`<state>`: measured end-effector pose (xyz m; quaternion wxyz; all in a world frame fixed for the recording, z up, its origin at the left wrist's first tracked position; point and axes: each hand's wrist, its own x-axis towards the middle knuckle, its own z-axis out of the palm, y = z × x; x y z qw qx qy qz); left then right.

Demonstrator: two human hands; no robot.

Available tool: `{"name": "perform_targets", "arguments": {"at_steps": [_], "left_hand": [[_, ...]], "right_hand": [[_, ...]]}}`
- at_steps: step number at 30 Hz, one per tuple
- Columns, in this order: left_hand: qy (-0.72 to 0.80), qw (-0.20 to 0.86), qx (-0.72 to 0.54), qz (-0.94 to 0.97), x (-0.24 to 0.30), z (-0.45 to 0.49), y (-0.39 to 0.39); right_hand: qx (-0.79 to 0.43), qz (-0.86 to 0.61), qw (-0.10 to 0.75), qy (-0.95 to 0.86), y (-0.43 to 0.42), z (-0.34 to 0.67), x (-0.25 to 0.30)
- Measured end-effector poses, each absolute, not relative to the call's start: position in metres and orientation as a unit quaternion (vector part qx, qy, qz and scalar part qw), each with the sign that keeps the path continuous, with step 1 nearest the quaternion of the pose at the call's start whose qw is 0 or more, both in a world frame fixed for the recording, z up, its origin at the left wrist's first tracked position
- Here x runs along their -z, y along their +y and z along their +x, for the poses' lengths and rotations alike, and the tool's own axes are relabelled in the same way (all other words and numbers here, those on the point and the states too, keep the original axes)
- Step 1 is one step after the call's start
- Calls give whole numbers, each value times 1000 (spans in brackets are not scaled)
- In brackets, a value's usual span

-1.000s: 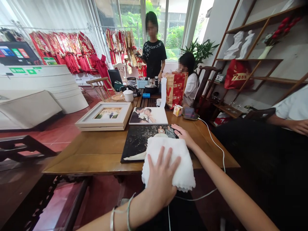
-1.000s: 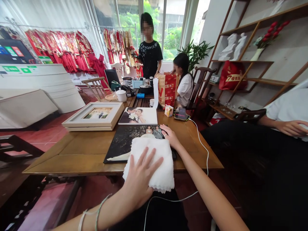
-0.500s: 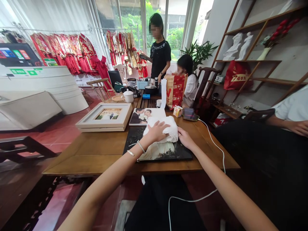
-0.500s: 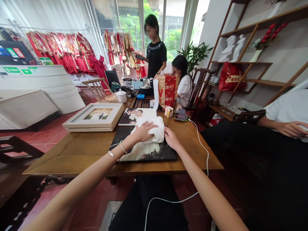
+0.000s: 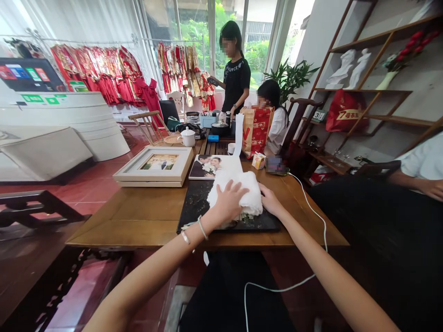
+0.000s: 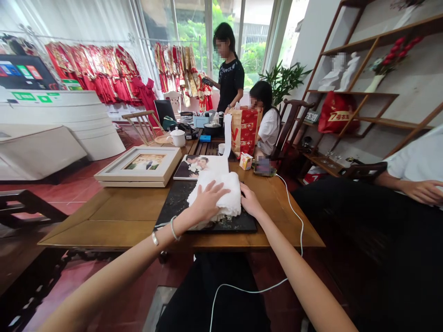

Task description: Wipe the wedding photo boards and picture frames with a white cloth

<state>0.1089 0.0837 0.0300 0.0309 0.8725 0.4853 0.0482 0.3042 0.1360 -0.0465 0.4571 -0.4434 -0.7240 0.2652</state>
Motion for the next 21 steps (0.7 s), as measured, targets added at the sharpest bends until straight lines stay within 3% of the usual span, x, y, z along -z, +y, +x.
{"name": "perform_targets", "arguments": {"at_steps": [9, 21], "left_hand": [[428, 44, -38, 902, -26, 92, -13], [490, -30, -59, 869, -25, 90, 114]], "right_hand": [[-255, -443, 448, -733, 140, 307, 50], [-226, -475, 429, -735, 136, 302, 46]]}}
